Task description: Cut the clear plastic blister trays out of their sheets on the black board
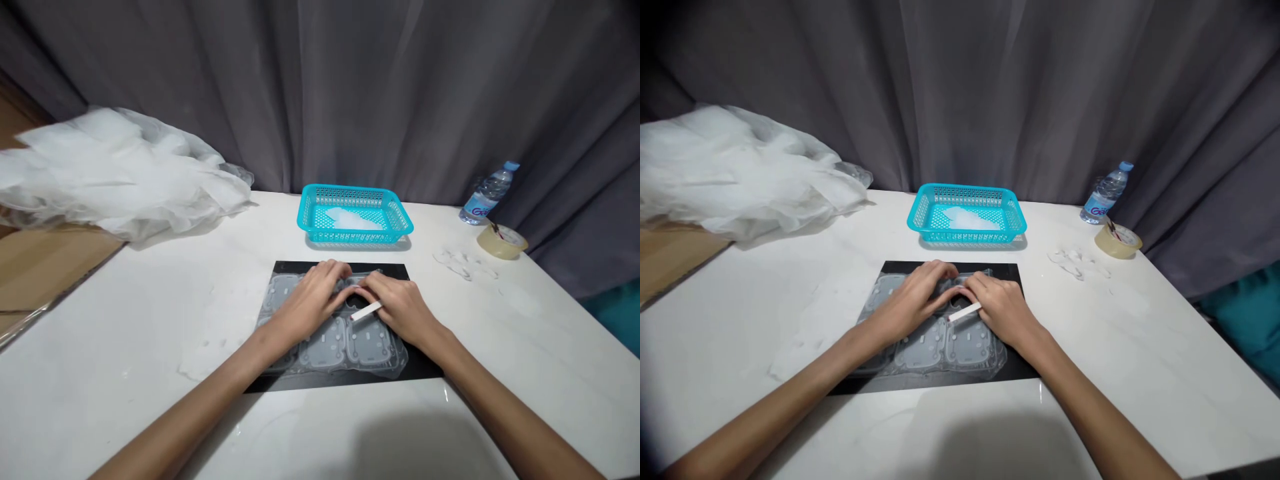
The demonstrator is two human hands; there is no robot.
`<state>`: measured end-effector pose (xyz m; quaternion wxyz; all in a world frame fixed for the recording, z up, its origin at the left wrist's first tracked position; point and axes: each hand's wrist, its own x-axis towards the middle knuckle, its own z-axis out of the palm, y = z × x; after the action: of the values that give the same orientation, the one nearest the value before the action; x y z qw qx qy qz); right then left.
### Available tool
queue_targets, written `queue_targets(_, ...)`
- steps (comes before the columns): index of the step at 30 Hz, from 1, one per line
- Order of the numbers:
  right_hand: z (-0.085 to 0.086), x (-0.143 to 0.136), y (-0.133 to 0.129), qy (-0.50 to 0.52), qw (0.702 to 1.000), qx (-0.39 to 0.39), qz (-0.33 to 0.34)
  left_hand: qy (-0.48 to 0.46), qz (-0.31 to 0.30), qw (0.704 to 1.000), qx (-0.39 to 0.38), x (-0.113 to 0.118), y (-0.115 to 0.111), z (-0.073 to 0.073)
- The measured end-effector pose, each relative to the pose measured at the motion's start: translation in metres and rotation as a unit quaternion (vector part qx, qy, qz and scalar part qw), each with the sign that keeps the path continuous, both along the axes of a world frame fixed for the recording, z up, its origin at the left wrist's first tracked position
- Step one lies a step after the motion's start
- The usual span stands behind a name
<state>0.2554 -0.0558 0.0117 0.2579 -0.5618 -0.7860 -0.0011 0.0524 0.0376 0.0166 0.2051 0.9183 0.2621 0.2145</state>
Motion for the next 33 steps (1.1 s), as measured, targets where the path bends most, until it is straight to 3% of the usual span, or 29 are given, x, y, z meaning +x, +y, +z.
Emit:
queue_targets(4,0.002,0.0,0.003,0.122,0.991,-0.028,-0.04,-0.017,0.015,0.998,-0.065,-0.004,0.008,-0.005)
queue_targets(8,-0.002,0.003,0.004,0.222,0.965,-0.038,-0.131,-0.01,0.016,0.985,-0.171,-0.005,0.017,0.0)
queue_targets(11,-0.007,0.004,0.007,0.251,0.953,-0.029,-0.167,-0.005,0.025,0.976,-0.218,-0.003,0.023,0.005)
queue_targets(16,-0.012,0.004,0.009,0.247,0.955,-0.018,-0.161,-0.031,0.023,0.969,-0.242,0.003,0.025,0.009)
queue_targets(21,-0.002,-0.003,0.002,0.212,0.973,-0.017,-0.094,-0.085,0.003,0.96,-0.268,0.003,0.021,0.015)
queue_targets(25,0.005,-0.012,-0.005,0.086,0.995,0.035,-0.038,-0.106,-0.005,0.956,-0.272,0.0,0.017,0.016)
queue_targets(29,0.004,-0.02,-0.007,-0.033,0.994,0.088,-0.057,-0.104,-0.021,0.956,-0.274,-0.002,0.011,0.021)
queue_targets(33,0.002,-0.025,-0.008,-0.069,0.988,0.113,-0.081,-0.092,-0.032,0.961,-0.259,-0.005,0.006,0.03)
